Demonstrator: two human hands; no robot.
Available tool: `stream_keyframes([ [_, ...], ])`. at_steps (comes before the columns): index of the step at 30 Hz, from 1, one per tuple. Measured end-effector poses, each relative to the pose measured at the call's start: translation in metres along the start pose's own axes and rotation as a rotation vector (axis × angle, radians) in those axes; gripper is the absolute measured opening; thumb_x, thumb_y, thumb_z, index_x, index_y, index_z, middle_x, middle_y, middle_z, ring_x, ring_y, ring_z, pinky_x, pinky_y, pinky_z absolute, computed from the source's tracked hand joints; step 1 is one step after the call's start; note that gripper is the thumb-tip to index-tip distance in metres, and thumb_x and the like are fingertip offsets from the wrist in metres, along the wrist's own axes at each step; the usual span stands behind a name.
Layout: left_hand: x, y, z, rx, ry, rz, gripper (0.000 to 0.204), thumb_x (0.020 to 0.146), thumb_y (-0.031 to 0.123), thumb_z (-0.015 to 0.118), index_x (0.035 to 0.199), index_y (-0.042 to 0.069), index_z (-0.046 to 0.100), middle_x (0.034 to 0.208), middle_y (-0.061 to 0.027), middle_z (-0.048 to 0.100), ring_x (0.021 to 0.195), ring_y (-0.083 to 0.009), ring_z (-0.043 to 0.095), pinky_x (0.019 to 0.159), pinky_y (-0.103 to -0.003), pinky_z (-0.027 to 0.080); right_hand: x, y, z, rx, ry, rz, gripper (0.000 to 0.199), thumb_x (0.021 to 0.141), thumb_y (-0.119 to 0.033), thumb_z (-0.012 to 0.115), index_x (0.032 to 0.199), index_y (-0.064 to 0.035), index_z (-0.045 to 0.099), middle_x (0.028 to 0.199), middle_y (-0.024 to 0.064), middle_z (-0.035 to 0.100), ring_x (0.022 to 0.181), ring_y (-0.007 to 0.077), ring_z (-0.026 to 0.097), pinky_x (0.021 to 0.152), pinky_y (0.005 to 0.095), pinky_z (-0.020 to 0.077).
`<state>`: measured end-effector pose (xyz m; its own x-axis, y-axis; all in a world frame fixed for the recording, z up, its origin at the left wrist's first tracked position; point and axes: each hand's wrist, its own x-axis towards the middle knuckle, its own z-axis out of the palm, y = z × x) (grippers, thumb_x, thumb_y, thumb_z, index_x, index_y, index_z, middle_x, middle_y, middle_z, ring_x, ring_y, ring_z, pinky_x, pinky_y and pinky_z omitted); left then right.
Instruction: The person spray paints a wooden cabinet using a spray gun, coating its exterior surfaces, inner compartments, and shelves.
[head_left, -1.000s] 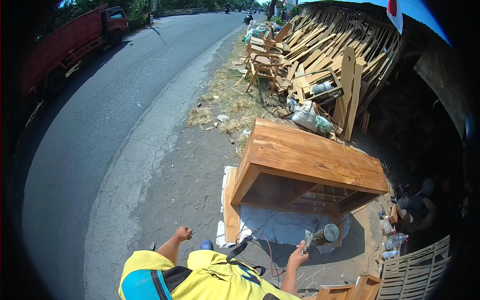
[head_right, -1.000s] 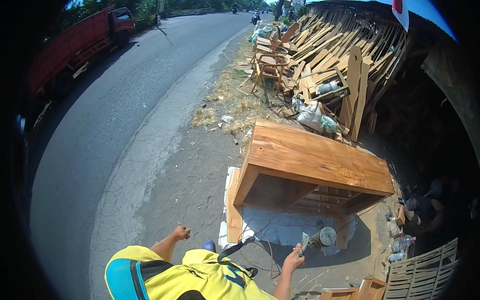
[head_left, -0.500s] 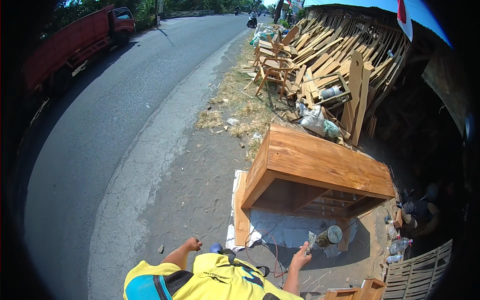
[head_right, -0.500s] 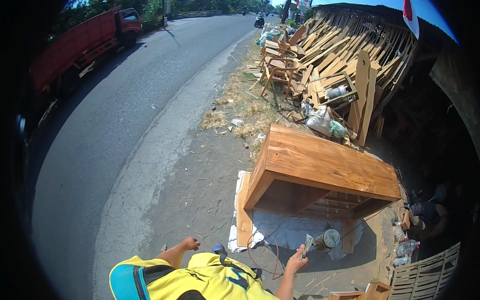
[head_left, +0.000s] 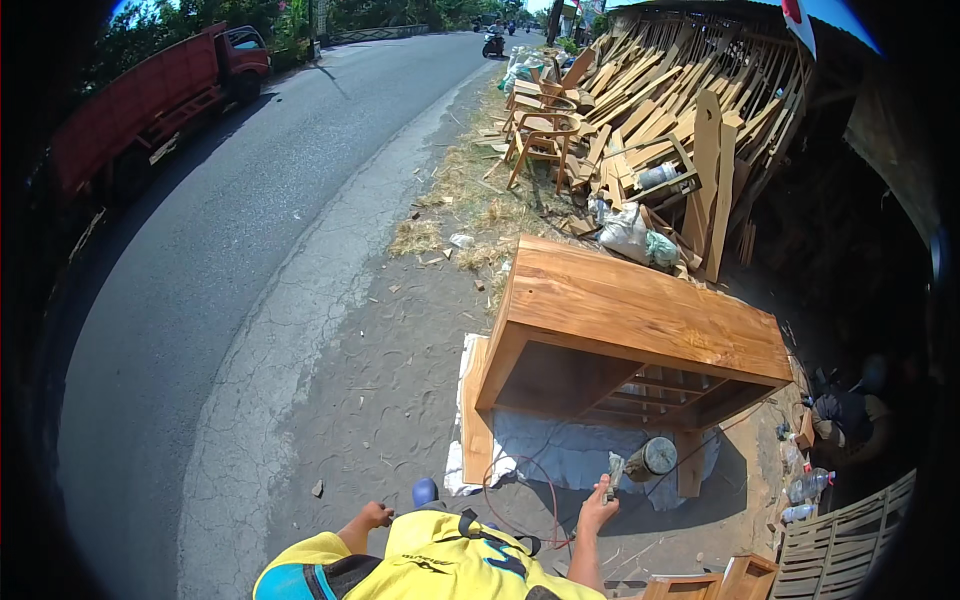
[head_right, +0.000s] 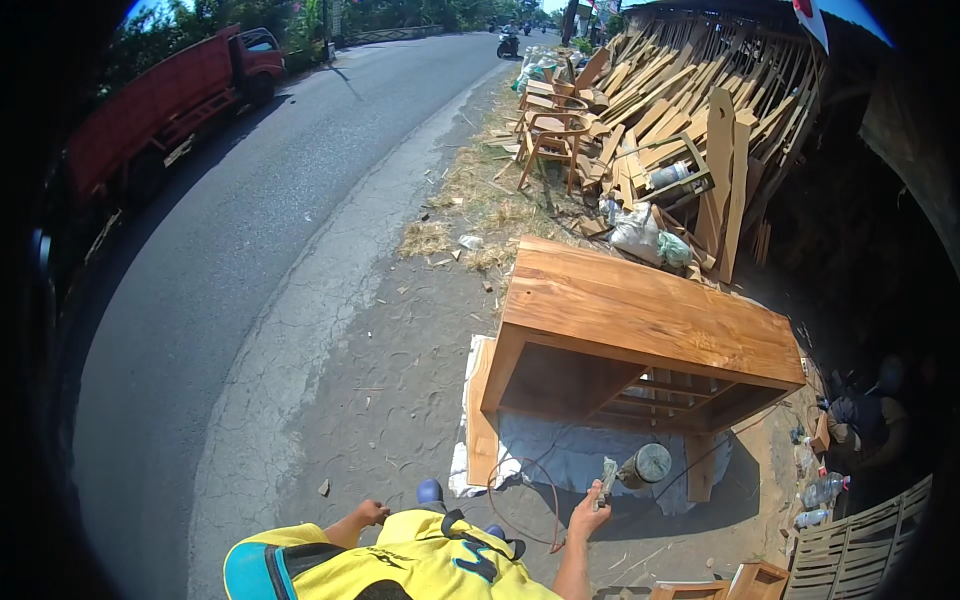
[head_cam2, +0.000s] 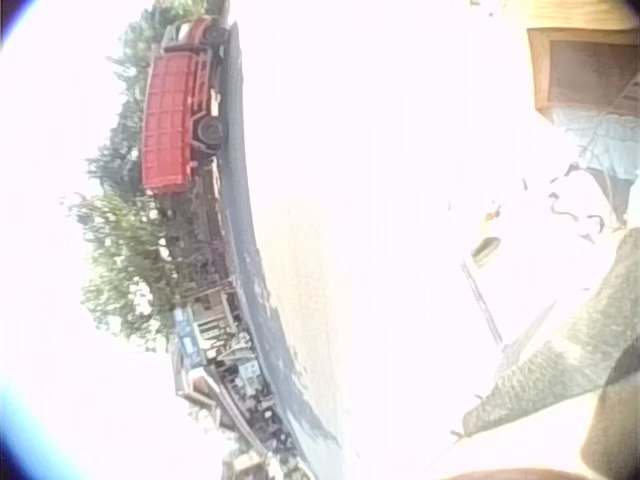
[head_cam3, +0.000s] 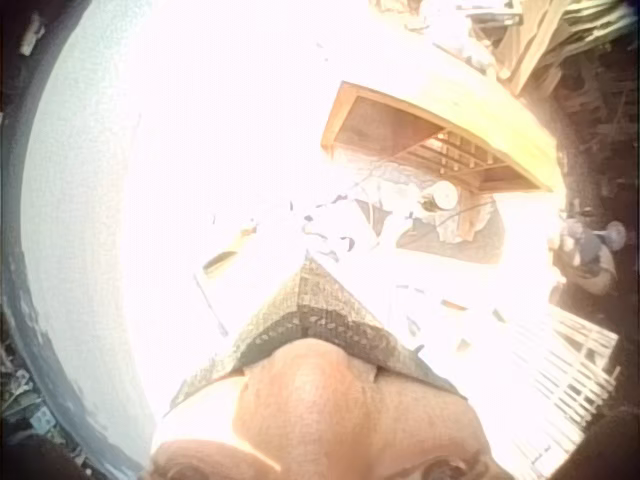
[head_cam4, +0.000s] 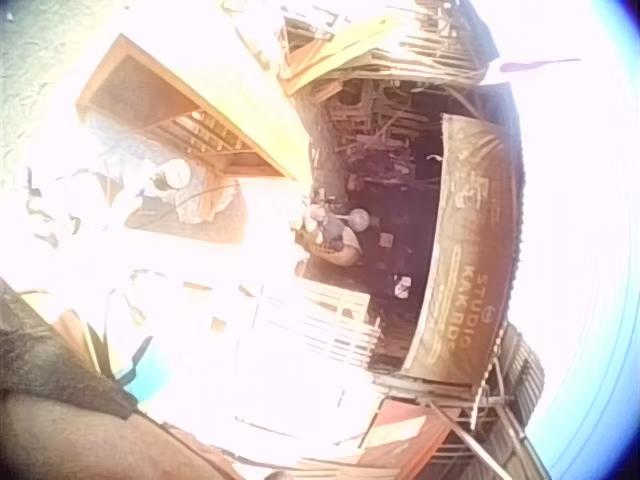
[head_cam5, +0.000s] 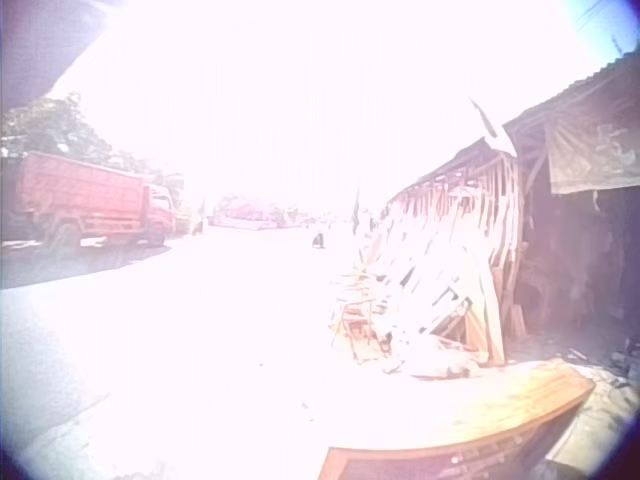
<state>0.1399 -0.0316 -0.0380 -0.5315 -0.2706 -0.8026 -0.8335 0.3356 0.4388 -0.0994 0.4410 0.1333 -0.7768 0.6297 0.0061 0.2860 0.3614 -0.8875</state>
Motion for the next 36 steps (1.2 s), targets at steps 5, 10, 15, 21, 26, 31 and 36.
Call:
stream_keyframes([
  [5, 0.014, 0.031, 0.045, 0.112, 0.089, 0.183, 0.04, 0.096, 0.04, 0.071, 0.112, 0.004, 0.079, 0.1, -0.0124, 0.081, 0.091, -0.0232, 0.077, 0.083, -0.039, 0.06, 0.008, 0.007, -0.026, -0.032, -0.033, 0.095, 0.067, 0.096, -0.058, 0.073, 0.09, 0.0083, 0.077, 0.082, 0.0184, 0.076, 0.069, 0.0297, 0.071, 0.064, 0.0441, 0.0557],
  [10, -0.001, 0.05, 0.057, 0.091, 0.039, 0.107, 0.041, 0.095, 0.041, 0.072, 0.115, 0.006, 0.078, 0.103, -0.0107, 0.082, 0.097, -0.0233, 0.077, 0.09, -0.039, 0.059, 0.017, 0.054, -0.042, 0.028, 0.002, 0.07, 0.067, 0.094, -0.059, 0.075, 0.085, 0.0068, 0.074, 0.078, 0.015, 0.073, 0.06, 0.0261, 0.065, 0.054, 0.0405, 0.0503],
  [15, -0.012, 0.059, 0.052, 0.125, -0.052, 0.116, 0.043, 0.094, 0.04, 0.071, 0.12, 0.006, 0.076, 0.1, -0.0139, 0.081, 0.096, -0.0267, 0.077, 0.089, -0.04, 0.059, 0.019, 0.071, -0.052, -0.047, 0.073, 0.09, 0.061, 0.094, -0.056, 0.077, 0.086, 0.0049, 0.074, 0.075, 0.0105, 0.071, 0.058, 0.0215, 0.063, 0.052, 0.0378, 0.0496],
  [21, -0.001, 0.067, 0.032, 0.101, 0.022, 0.096, 0.039, 0.098, 0.037, 0.071, 0.12, 0.005, 0.072, 0.096, -0.0137, 0.08, 0.091, -0.0243, 0.078, 0.084, -0.038, 0.059, 0.033, 0.042, -0.032, -0.203, -0.072, -0.02, 0.051, 0.101, -0.044, 0.073, 0.094, 0.0066, 0.075, 0.078, 0.0195, 0.073, 0.07, 0.0304, 0.069, 0.068, 0.0445, 0.0506],
  [26, 0.02, 0.072, 0.01, 0.098, 0.041, 0.205, 0.041, 0.1, 0.035, 0.071, 0.13, 0.007, 0.066, 0.105, -0.0191, 0.079, 0.096, -0.0279, 0.077, 0.086, -0.038, 0.059, 0.026, 0.019, 0.025, -0.184, -0.073, -0.026, 0.063, 0.097, -0.054, 0.071, 0.085, 0.0073, 0.072, 0.076, 0.0272, 0.069, 0.078, 0.049, 0.068, 0.076, 0.0541, 0.049],
  [31, 0.062, 0.089, -0.014, 0.488, -0.212, 0.183, 0.075, 0.091, 0.051, 0.076, 0.151, 0.015, 0.05, 0.144, -0.0335, 0.054, 0.133, -0.047, 0.058, 0.108, -0.051, 0.05, 0.024, 0.048, 0.108, -0.231, -0.065, -0.1, 0.055, 0.1, -0.05, 0.069, 0.094, 0.004, 0.073, 0.077, 0.0243, 0.07, 0.075, 0.046, 0.068, 0.072, 0.052, 0.0507],
  [36, 0.146, 0.043, -0.033, 0.821, -0.36, 0.206, 0.095, 0.084, 0.055, 0.081, 0.16, 0.019, 0.036, 0.153, -0.0339, 0.044, 0.138, -0.0524, 0.051, 0.111, -0.054, 0.049, 0.042, 0.094, 0.244, -0.202, -0.113, -0.071, 0.042, 0.1, -0.042, 0.071, 0.097, -0.0004, 0.072, 0.088, 0.0245, 0.071, 0.085, 0.0479, 0.069, 0.077, 0.0544, 0.0515],
])
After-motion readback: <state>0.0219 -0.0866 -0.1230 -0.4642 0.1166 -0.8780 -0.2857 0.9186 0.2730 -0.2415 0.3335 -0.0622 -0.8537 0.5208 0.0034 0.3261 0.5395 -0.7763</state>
